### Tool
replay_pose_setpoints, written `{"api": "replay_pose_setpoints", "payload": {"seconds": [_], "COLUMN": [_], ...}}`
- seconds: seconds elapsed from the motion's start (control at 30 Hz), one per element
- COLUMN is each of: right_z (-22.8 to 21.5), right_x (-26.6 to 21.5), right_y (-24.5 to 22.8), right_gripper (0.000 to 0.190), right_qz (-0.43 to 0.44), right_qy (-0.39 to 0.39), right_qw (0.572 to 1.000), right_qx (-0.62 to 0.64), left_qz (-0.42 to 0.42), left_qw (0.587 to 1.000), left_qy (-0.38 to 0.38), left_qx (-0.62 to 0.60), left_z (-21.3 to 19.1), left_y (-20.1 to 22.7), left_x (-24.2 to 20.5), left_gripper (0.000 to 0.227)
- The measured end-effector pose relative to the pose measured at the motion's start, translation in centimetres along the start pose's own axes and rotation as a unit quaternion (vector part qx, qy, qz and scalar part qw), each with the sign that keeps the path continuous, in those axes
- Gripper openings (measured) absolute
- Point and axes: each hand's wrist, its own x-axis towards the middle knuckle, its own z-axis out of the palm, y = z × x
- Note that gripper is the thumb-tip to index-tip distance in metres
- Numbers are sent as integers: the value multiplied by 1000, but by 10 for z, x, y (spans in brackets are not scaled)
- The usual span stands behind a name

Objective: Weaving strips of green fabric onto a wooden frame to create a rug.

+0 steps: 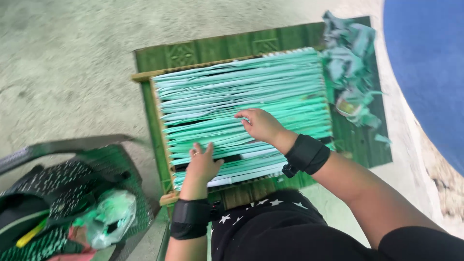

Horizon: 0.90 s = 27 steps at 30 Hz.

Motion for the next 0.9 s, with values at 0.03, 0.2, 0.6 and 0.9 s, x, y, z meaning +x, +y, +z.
{"api": "replay_pose_setpoints", "payload": {"seconds": [0.03,0.2,0.6,0.9], "right_z": [-9,-60,-142,-100], "right_x": [-15,-91,-260,-268], "right_y": [20,129,371,386], "right_gripper": [27,27,19,11], "right_qz": [13,96,396,327], "right_qy": [13,104,178,205], "right_qw": [1000,989,892,916], "right_qx": [0,-48,-125,-108], "left_qz": [14,-40,35,54], "left_qw": [1000,994,995,996], "left_qy": [-8,-35,-57,-18], "left_qx": [10,97,76,69], "left_z": [2,-5,39,68], "left_y": [1,40,169,193], "left_x": [1,3,-11,-14], "left_gripper": [87,78,66,60]}}
